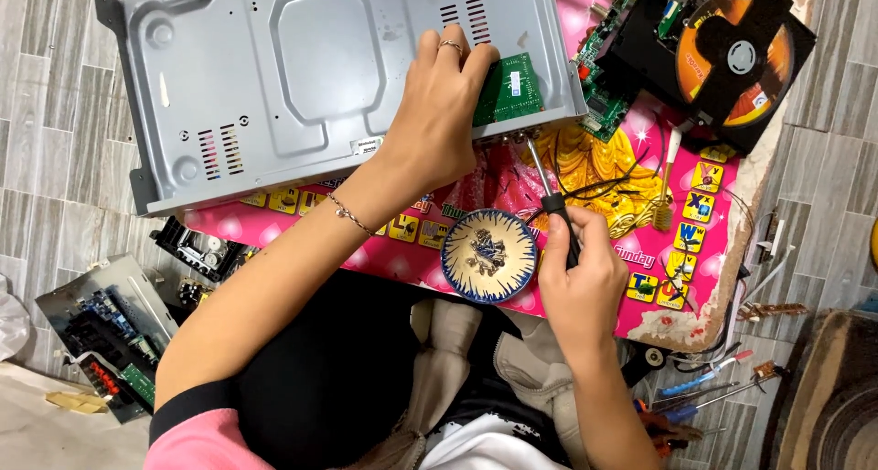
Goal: Repairing an electronic device by using a screwdriver to remove or secure components on a circuit board.
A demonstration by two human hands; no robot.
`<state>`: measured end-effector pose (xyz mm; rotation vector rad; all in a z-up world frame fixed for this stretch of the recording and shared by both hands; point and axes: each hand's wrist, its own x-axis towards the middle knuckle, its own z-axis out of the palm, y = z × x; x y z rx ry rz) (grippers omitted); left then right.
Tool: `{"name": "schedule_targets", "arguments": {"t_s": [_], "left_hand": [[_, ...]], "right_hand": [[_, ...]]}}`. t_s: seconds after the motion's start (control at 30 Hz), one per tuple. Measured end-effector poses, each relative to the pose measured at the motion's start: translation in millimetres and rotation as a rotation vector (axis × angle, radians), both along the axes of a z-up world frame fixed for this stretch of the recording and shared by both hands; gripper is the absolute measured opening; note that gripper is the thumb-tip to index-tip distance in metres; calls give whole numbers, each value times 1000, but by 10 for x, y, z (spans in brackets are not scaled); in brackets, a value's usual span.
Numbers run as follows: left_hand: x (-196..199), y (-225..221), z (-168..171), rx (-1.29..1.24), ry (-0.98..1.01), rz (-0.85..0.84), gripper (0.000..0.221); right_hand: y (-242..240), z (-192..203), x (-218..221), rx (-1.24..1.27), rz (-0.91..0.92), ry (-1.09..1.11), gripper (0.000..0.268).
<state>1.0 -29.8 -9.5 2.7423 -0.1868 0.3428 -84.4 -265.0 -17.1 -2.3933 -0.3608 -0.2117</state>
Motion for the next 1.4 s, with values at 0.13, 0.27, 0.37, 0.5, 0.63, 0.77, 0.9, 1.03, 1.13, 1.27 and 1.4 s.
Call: {"name": "schedule_targets", "arguments": {"t_s": [0.13, 0.27, 0.37, 0.5, 0.63, 0.77, 0.9, 1.03, 1.13, 1.27, 1.4], "left_hand": [[1, -4, 16, 1, 14, 4, 90], [2, -6, 25, 7, 16, 7, 89], [-7, -10, 34, 2, 15, 5, 90], [-12, -19, 39, 1, 16, 7, 91], [-20, -25, 43, -15, 11, 3, 91], [-16, -35, 26, -12, 4, 12, 90], [-1, -43, 1, -9, -12, 17, 93], [-28, -40, 42, -4, -43, 6, 102], [47, -34, 20, 49, -94, -46, 100], [75, -63, 52, 91, 30, -37, 104], [59, -72, 84, 136, 107, -12, 109]], "right_hand": [[21, 4, -9, 10, -3, 4, 14], [41, -31, -13, 81, -50, 73, 15], [64, -26, -8, 147, -62, 148, 16], [92, 15, -16, 252, -21, 204, 13], [144, 83, -45, 284, -37, 132, 32], [165, 75, -70, 232, -114, 84, 20], [174, -11, -45, 415, -88, 259, 11], [141, -62, -23, 470, -167, 401, 27], [88, -209, 48, 548, -168, 335, 20], [78, -170, 71, 610, -210, 331, 23], [64, -214, 41, 631, -233, 299, 20]]}}
